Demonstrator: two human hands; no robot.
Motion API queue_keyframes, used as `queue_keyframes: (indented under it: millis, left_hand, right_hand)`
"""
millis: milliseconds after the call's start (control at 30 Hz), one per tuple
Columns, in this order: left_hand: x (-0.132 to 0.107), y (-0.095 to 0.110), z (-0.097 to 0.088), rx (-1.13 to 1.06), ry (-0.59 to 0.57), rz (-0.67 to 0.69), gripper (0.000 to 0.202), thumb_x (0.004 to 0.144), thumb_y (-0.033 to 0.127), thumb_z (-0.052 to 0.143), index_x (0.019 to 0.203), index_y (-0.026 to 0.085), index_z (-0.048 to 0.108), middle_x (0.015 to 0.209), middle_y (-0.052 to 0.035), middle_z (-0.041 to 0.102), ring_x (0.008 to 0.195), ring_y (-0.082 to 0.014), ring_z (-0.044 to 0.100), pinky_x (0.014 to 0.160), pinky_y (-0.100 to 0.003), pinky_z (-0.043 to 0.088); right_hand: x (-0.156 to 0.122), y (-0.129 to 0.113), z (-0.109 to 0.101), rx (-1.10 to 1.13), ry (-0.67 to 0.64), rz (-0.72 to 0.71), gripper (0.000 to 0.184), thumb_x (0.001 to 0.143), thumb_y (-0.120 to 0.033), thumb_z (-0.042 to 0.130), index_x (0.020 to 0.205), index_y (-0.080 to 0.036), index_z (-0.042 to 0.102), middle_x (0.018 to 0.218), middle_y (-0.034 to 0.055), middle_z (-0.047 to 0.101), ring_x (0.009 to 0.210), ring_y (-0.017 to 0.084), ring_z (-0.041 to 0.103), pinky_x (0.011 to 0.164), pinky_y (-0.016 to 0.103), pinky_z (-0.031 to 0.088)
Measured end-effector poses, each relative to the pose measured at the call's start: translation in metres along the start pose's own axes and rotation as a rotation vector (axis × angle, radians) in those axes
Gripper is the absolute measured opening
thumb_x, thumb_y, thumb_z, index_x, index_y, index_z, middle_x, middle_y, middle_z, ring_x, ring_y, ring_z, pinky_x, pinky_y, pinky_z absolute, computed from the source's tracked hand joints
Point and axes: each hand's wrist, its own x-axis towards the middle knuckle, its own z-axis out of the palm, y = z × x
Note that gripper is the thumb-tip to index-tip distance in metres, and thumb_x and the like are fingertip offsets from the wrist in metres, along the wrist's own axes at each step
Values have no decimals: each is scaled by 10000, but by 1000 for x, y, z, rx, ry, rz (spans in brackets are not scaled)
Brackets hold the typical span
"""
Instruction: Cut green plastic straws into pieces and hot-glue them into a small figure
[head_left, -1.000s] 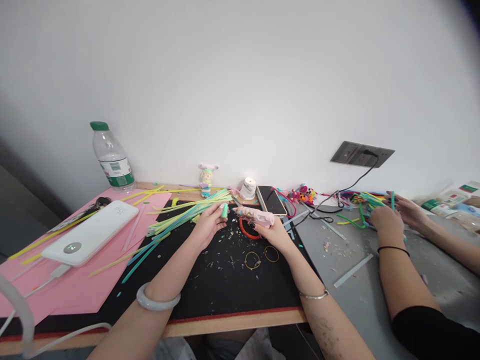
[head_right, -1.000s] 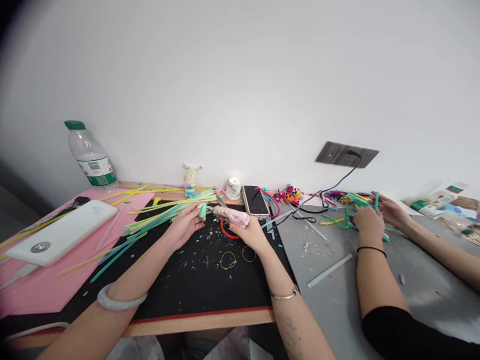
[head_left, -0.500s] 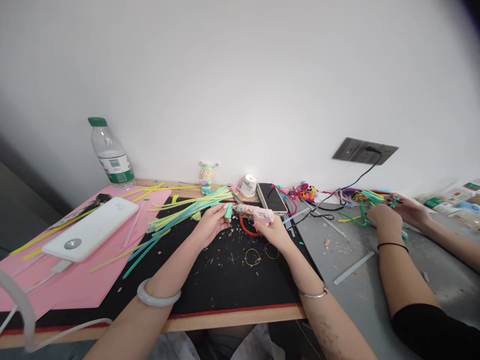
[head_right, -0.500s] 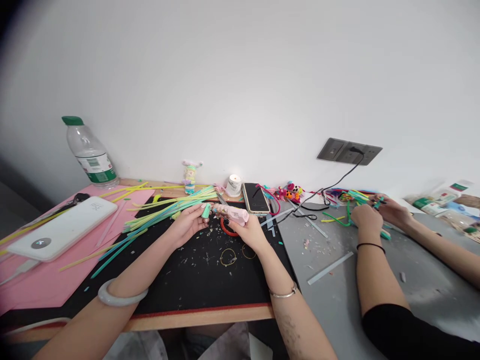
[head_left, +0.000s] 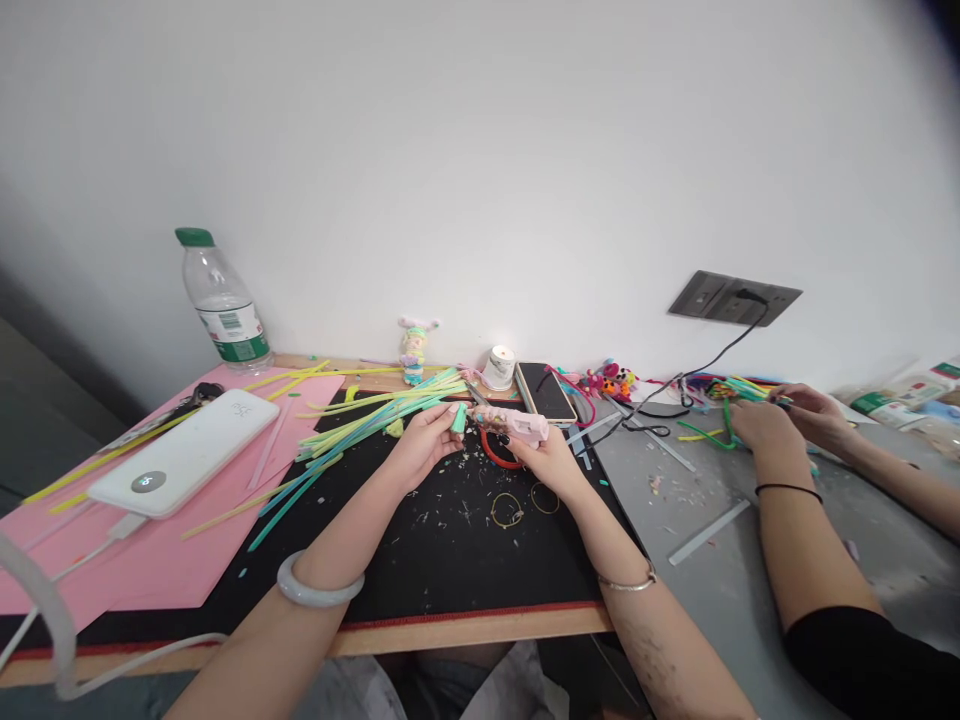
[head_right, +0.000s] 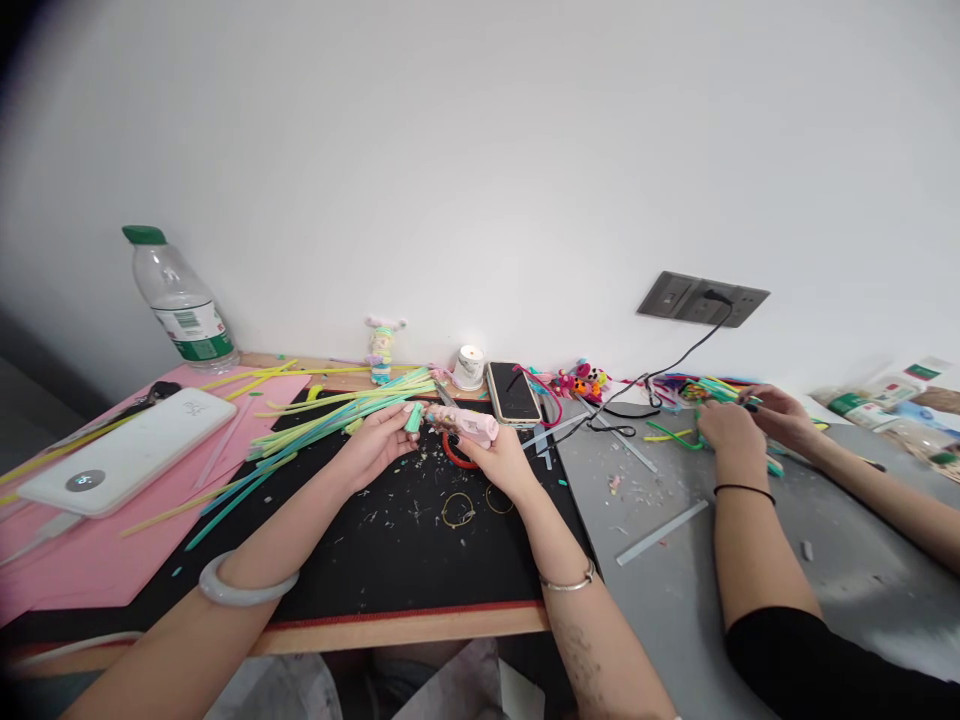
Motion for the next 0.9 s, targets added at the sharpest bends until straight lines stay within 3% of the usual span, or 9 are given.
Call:
queue_keyframes:
  millis: [333,567,767,900]
  left_hand:
    - [0,-1,-1,-1,14,10,276,744,318,657,970,159,643,726,-1,542,587,-72,516,582,-211,470]
    - [1,1,0,-3,55,4,259,754,285,646,980,159,633,747,-8,552,568,-66,508,582,-214,467]
    - [2,0,-1,-3,51,6,249,751,288,649,970,171,639,749,-9,560,570,-68,511,587,-215,468]
    - [1,0,-1,-2,25,8,260,739,309,661,960,173,642,734,-1,557,573,-67,511,584,-211,464]
  right_hand:
    - [0,4,-1,49,-48,0,399,758,-286,595,1125,-129,593,1084,97,656,942,217,608,825,333,472]
    - [-1,7,-1,-14,-84,3,389,766,-321,585,1106,-134,610,952,74,677,794,189,610,724,312,482]
    - [-1,6,-1,-3,-82,-15,385,755,-299,594,1104,-136,612,1013,87,667,915,214,599,798,337,471]
    - [-1,3,-2,10,-34,-11,385,755,-285,587,1107,-132,610,1001,90,667,864,203,607,775,327,474]
